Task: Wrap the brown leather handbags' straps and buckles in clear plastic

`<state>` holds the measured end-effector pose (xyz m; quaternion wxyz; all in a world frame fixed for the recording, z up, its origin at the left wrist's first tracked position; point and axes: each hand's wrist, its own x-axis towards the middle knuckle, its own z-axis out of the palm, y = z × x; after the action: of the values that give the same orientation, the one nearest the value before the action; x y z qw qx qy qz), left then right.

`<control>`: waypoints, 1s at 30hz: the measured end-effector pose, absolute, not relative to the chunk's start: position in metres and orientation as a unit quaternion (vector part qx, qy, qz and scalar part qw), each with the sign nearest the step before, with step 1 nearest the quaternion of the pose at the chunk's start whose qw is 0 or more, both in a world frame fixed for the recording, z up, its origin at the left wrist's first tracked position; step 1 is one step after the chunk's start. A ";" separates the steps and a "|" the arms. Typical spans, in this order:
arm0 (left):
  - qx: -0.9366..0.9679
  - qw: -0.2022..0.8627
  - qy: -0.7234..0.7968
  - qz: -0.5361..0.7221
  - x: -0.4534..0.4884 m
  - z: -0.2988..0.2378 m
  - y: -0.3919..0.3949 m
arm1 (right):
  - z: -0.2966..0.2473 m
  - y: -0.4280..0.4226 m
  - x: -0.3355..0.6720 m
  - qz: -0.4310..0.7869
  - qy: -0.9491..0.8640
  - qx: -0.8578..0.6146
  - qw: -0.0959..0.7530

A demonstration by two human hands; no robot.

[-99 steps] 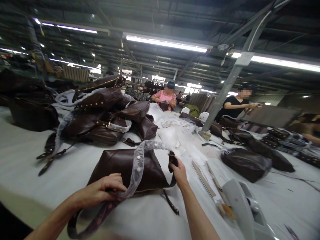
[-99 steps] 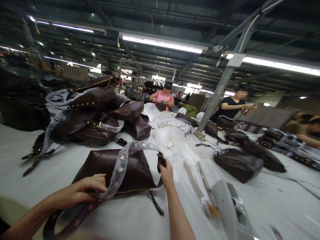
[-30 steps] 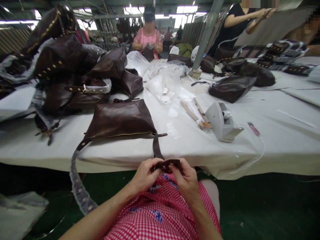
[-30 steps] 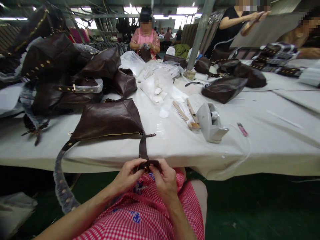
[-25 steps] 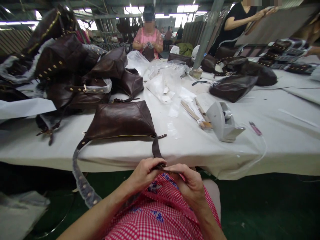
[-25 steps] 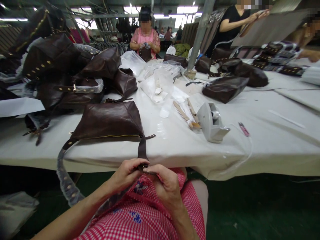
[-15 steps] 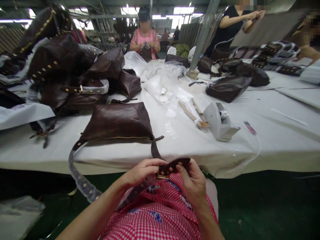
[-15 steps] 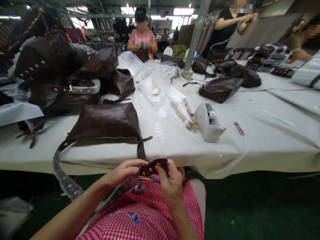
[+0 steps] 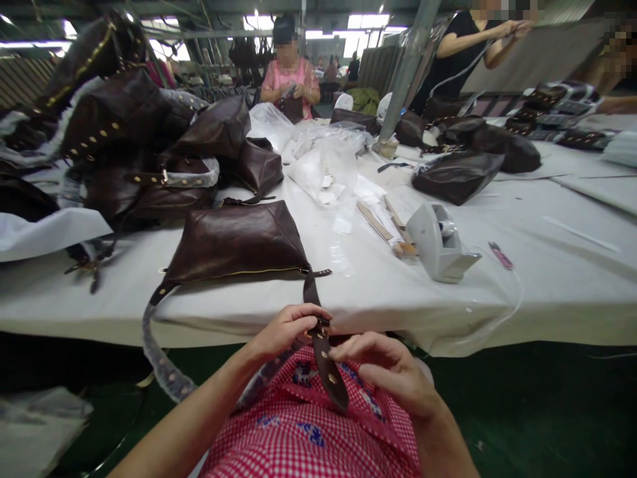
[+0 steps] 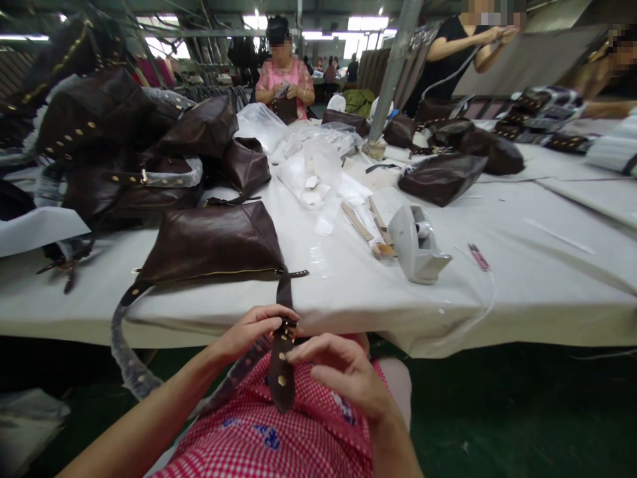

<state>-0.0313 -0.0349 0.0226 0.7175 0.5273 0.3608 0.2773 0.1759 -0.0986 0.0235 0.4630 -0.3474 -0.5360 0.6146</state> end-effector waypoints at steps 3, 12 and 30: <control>0.629 0.648 0.353 0.246 -0.030 0.026 -0.037 | 0.005 -0.079 0.174 0.629 -0.356 -0.425 0.545; 0.821 0.424 0.331 0.192 -0.022 0.033 -0.059 | 0.004 -0.031 0.140 0.731 -0.279 -0.425 0.456; 0.750 0.417 0.425 0.288 -0.054 0.005 -0.050 | -0.007 -0.019 0.104 0.738 -0.167 -0.407 0.512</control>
<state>-0.0543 -0.0495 0.0055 0.4170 0.7497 0.4254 0.2882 0.1043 -0.0187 -0.0071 0.5125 -0.4067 -0.1667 0.7377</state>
